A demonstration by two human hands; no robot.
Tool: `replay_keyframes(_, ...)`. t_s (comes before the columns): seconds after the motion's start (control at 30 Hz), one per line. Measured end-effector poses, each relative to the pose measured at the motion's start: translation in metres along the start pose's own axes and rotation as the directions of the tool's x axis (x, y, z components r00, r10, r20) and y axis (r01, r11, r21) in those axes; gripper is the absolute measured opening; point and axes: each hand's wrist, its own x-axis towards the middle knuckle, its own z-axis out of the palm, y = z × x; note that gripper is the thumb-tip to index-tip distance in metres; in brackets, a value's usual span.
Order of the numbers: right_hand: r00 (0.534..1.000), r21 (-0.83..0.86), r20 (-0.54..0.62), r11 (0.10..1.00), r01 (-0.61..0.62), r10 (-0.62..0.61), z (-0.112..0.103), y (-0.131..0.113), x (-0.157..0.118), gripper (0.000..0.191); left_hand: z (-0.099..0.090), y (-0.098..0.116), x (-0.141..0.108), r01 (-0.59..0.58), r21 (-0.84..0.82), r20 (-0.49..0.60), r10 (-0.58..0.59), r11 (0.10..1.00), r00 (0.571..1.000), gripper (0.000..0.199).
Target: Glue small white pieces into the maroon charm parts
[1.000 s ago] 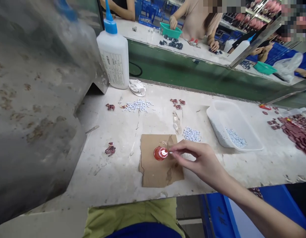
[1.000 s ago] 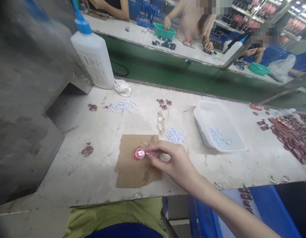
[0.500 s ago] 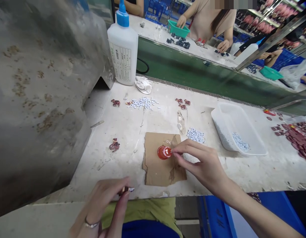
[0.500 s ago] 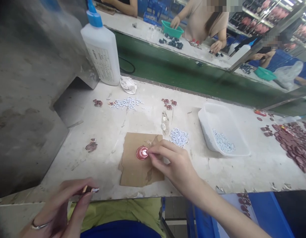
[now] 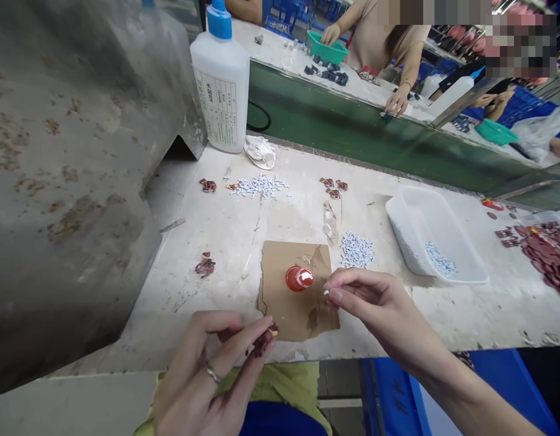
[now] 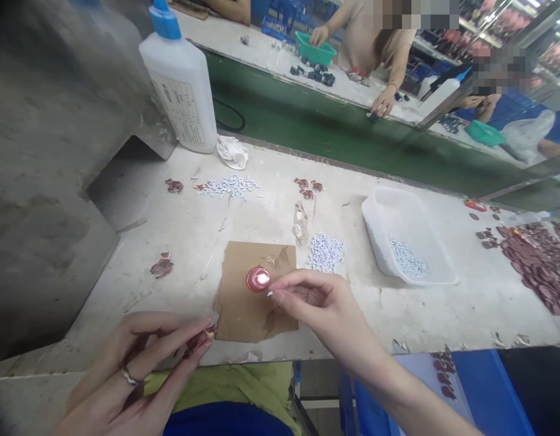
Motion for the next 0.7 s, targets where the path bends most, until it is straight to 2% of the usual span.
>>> replay_keyframes(0.07, 1.000, 0.018, 0.010, 0.999, 0.027, -0.027, 0.003, -0.001, -0.004, 0.001, 0.006, 0.006, 0.006, 0.102, -0.047, -0.031, -0.104, 0.994, 0.994, 0.028)
replay_keyframes(0.17, 0.981, -0.045, -0.029, 0.981, 0.189, -0.190, 0.013, -0.002, -0.011, 0.010, 0.013, 0.012, 0.008, 0.174, -0.108, -0.036, -0.178, 0.979, 0.983, 0.033)
replay_keyframes(0.27, 0.923, -0.140, -0.032, 0.916, 0.377, -0.385, 0.024, -0.002, -0.016, 0.021, 0.018, 0.013, 0.001, 0.224, -0.147, -0.019, -0.229, 0.963, 0.973, 0.032)
replay_keyframes(0.37, 0.871, -0.151, -0.022, 0.863, 0.483, -0.491, 0.034, -0.003, -0.018, 0.027, 0.020, 0.011, -0.011, 0.273, -0.194, -0.016, -0.281, 0.942, 0.960, 0.022)
replay_keyframes(0.47, 0.855, -0.126, -0.031, 0.851, 0.510, -0.518, 0.041, -0.005, -0.017, 0.029, 0.020, 0.007, -0.018, 0.239, -0.299, -0.032, -0.261, 0.924, 0.965, 0.010)
replay_keyframes(0.57, 0.868, -0.094, -0.030, 0.866, 0.492, -0.496, 0.045, -0.006, -0.016, 0.029, 0.020, 0.005, -0.018, 0.229, -0.410, 0.038, -0.235, 0.883, 0.971, 0.023)
replay_keyframes(0.63, 0.874, -0.070, -0.030, 0.873, 0.482, -0.485, 0.047, -0.007, -0.016, 0.029, 0.022, 0.008, -0.017, 0.301, -0.472, 0.050, -0.316, 0.829, 0.947, 0.024)
replay_keyframes(0.7, 0.876, -0.056, -0.035, 0.876, 0.479, -0.481, 0.048, -0.007, -0.016, 0.028, 0.024, 0.012, -0.017, 0.375, -0.522, 0.020, -0.428, 0.767, 0.904, 0.022)
